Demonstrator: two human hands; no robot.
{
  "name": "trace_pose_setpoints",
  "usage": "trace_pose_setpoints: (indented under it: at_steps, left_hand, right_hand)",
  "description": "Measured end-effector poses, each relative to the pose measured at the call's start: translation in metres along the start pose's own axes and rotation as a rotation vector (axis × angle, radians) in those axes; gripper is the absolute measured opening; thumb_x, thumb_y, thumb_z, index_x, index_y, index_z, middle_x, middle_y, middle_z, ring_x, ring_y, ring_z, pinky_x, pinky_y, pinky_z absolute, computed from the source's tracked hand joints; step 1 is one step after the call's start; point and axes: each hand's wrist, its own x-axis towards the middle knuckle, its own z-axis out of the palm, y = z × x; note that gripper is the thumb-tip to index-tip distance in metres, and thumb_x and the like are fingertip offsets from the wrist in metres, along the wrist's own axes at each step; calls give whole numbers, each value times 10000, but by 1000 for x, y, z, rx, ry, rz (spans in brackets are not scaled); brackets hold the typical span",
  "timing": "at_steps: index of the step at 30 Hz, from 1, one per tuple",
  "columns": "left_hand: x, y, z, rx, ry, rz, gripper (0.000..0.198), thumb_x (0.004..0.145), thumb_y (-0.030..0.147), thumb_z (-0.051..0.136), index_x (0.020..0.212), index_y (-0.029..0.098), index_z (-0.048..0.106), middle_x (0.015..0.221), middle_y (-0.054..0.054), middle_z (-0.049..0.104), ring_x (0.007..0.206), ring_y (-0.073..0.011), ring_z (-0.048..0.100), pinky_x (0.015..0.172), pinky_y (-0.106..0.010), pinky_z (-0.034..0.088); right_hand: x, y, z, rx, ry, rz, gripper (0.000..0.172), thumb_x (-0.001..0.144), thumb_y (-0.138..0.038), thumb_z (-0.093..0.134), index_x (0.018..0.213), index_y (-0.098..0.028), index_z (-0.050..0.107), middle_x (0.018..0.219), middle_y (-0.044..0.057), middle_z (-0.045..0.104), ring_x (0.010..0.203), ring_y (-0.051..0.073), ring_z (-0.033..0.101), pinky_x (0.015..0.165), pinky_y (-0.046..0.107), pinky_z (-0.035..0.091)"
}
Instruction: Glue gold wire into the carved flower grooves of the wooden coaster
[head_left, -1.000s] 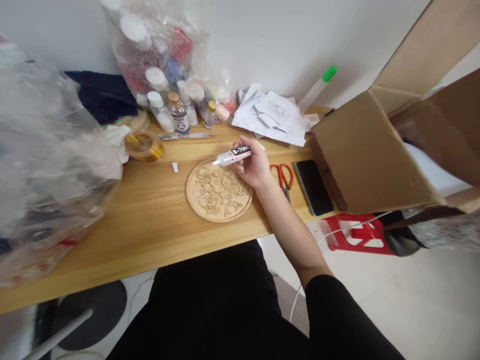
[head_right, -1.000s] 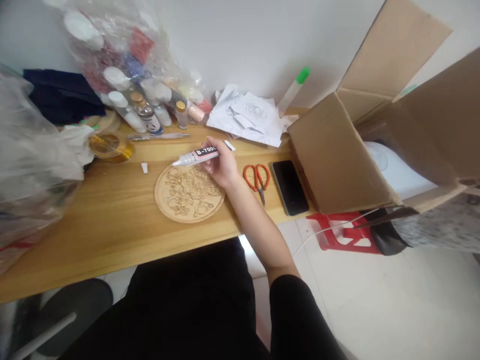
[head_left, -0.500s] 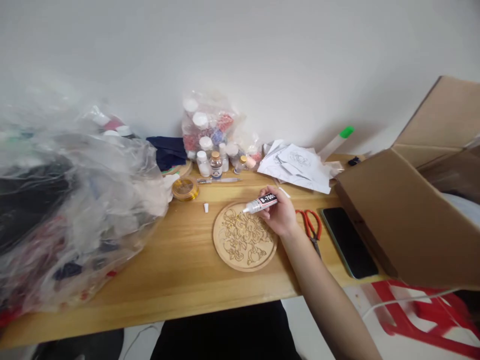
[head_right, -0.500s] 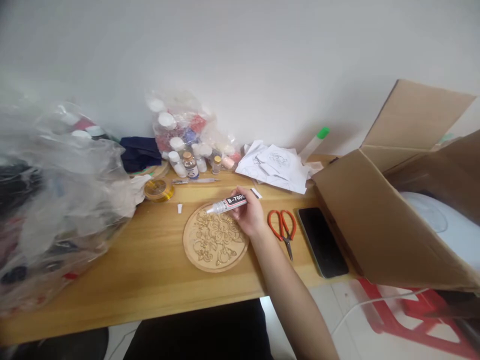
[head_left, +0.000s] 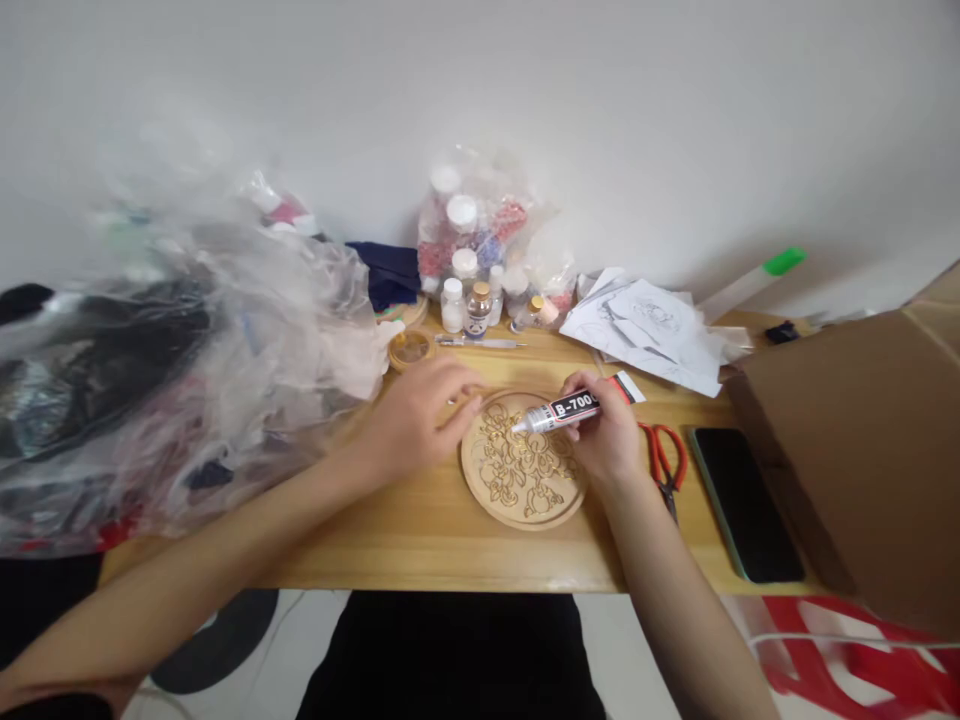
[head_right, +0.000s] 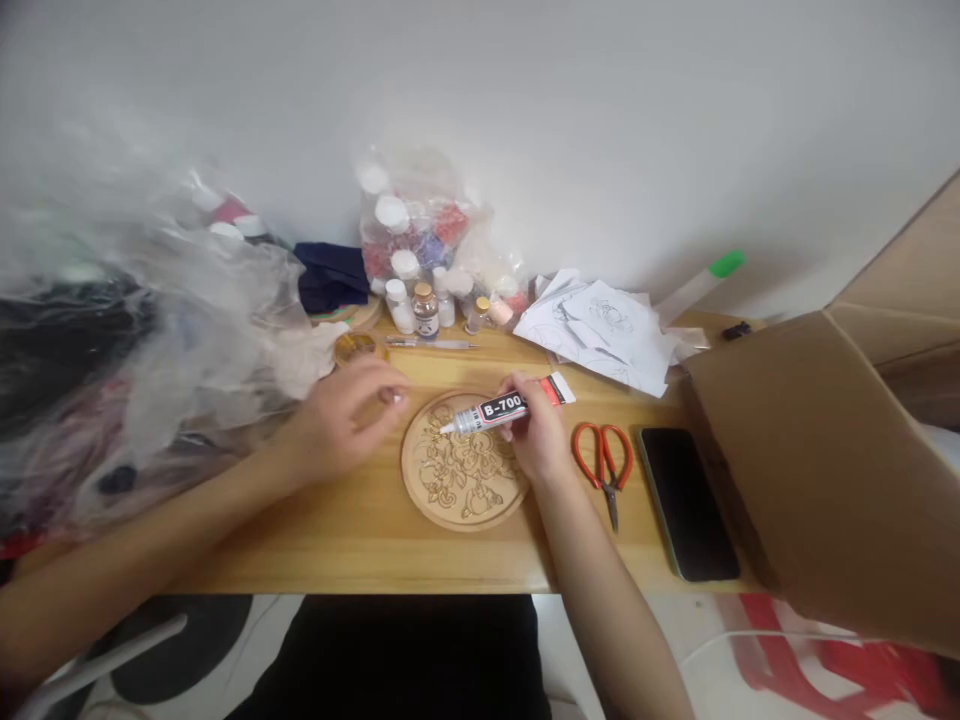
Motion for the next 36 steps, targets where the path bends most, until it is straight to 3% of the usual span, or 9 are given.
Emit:
trace_pose_setpoints:
  at_steps: [3,7,12,19,24,36]
  left_hand:
    - [-7,-8,26,73,-60,65,185,914,190,454,884,131,626,772,-42,595,742,-152,550,690,-300,461]
    - [-14,-18,42,99,-61,61,184,904,201,471,936,133,640,793,-46,617,737,-161,541,690,-301,431]
    - [-17,-21,42,149,-81,90,227,932,210,430,988,132,636,794,-40,634,747,-159,557,710,-303,425]
    - [-17,-23,46,179,-52,117,212,928,220,455,972,140,646,745,-25,630,716,-146,571,704,-290,419]
    - [-16,-23,43,177,-64,138,215,924,213,458,952,123,652,734,-27,621,699,-152,567,667,-283,414]
    - [-18,-23,45,182,-69,137,235,936,220,435,1014,119,632,770,-33,637,732,-156,577,741,-307,456]
  right_hand:
    - [-5,6,0,-173,81,-85,242,665,-366,632,533,-178,555,411,-50,463,313,50,358,281,170,231]
    - [-10,13,1,-400,110,-125,207,697,-305,609,536,-184,562,448,-43,511,354,61,399,313,174,261]
    - [-11,18,3,-514,57,-159,194,709,-290,600,551,-180,585,509,-20,592,408,78,470,367,184,329]
    - [-13,20,5,-491,71,-165,153,712,-227,610,561,-207,595,537,-19,595,441,85,510,404,194,397]
    - [-13,22,4,-487,73,-191,154,718,-232,617,568,-212,593,540,-25,581,428,81,493,404,203,405]
    - [-16,23,4,-470,69,-180,160,729,-233,621,573,-218,590,552,-17,593,473,106,531,447,236,434]
